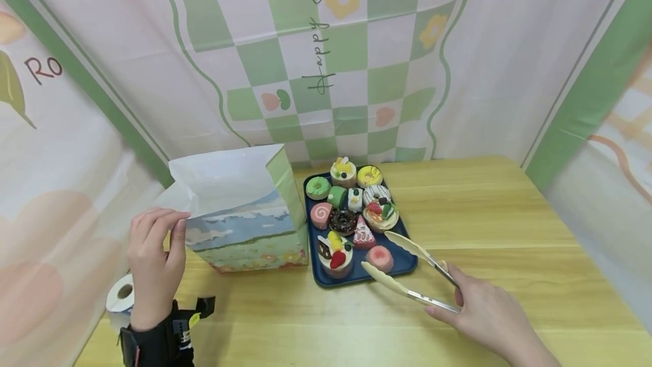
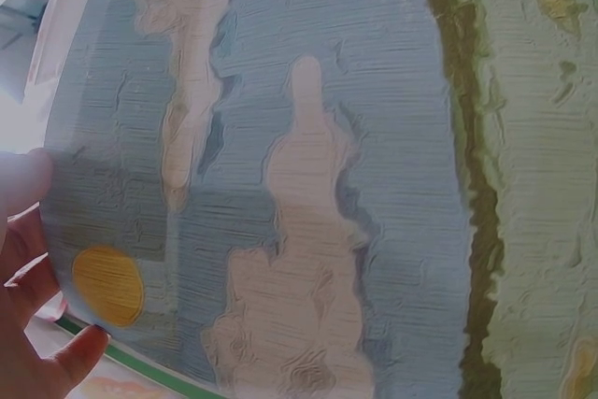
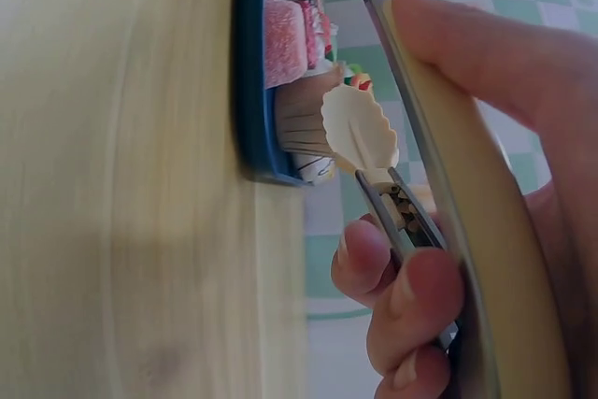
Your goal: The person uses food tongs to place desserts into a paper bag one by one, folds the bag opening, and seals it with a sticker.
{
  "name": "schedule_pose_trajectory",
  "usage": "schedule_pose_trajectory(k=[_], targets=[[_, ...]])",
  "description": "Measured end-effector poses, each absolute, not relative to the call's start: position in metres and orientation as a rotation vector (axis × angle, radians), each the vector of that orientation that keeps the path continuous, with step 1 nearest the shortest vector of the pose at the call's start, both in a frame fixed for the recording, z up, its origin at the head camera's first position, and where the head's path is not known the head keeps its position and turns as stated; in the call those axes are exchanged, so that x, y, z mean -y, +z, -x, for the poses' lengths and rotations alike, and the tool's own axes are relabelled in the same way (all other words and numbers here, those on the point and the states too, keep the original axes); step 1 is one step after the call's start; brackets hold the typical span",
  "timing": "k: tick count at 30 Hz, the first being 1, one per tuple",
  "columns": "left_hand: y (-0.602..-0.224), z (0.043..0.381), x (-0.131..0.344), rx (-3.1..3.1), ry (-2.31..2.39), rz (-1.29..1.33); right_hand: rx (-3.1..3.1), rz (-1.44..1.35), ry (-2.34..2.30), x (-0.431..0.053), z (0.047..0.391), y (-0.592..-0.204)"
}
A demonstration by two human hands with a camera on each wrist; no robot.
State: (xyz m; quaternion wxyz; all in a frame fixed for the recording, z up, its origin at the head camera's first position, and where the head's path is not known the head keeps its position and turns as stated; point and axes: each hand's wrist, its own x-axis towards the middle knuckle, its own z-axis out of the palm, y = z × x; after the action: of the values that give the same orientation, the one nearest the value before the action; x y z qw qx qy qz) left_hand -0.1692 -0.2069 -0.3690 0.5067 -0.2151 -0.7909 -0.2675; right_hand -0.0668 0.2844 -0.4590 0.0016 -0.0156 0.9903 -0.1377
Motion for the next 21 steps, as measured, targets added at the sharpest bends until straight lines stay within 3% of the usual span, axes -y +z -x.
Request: schedule_pose_trajectory(k=[21], targets=[[-0.371, 0.170, 0.206, 1.913, -0.650, 0.507, -3.084, 0.066, -0.420, -0.283, 0.074, -0.478]])
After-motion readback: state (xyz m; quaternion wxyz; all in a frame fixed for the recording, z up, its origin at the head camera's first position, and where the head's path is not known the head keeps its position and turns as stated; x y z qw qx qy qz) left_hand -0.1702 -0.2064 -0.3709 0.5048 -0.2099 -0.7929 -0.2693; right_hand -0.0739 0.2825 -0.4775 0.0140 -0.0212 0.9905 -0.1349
